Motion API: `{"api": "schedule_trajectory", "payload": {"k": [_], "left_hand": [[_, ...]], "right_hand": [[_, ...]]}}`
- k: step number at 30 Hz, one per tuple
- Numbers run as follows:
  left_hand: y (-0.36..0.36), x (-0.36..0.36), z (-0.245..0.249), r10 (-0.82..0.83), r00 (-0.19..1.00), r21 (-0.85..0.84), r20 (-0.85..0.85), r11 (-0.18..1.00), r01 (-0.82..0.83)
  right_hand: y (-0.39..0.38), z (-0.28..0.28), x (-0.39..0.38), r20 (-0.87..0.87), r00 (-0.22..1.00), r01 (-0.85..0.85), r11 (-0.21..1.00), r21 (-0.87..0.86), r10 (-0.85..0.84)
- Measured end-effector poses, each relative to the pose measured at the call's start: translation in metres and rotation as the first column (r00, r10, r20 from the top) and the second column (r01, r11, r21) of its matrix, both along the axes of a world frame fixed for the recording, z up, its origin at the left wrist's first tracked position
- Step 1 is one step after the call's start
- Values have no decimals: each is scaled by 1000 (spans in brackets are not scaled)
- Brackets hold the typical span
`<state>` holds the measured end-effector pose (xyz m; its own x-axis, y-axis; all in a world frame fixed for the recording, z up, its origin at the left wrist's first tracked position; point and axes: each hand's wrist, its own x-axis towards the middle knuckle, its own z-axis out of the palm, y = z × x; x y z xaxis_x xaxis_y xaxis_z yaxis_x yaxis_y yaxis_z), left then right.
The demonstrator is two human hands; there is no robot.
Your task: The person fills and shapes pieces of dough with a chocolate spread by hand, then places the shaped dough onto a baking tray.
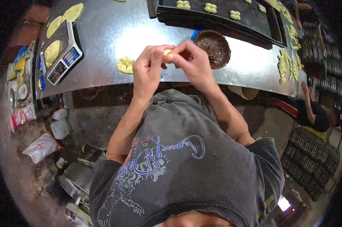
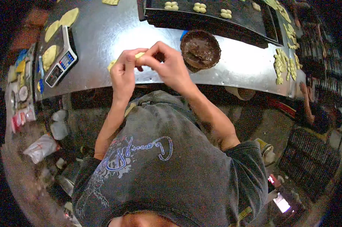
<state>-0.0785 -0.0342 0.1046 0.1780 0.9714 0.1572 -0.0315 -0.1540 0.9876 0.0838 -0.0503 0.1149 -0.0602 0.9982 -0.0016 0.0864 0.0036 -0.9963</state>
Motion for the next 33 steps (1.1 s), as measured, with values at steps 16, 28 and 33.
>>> {"api": "schedule_trajectory", "payload": {"k": [16,28,33], "left_hand": [[-26,-40,3,309,943,-263,119,926,-271],[-3,-78,-54,27,988,-469,155,882,49],[-7,-96,-60,-191,946,-683,260,657,321]], "right_hand": [[3,17,-66,495,864,-226,804,549,-95],[31,-36,-81,589,807,-301,830,470,-40],[2,-62,-62,245,922,-294,954,-63,301]]}}
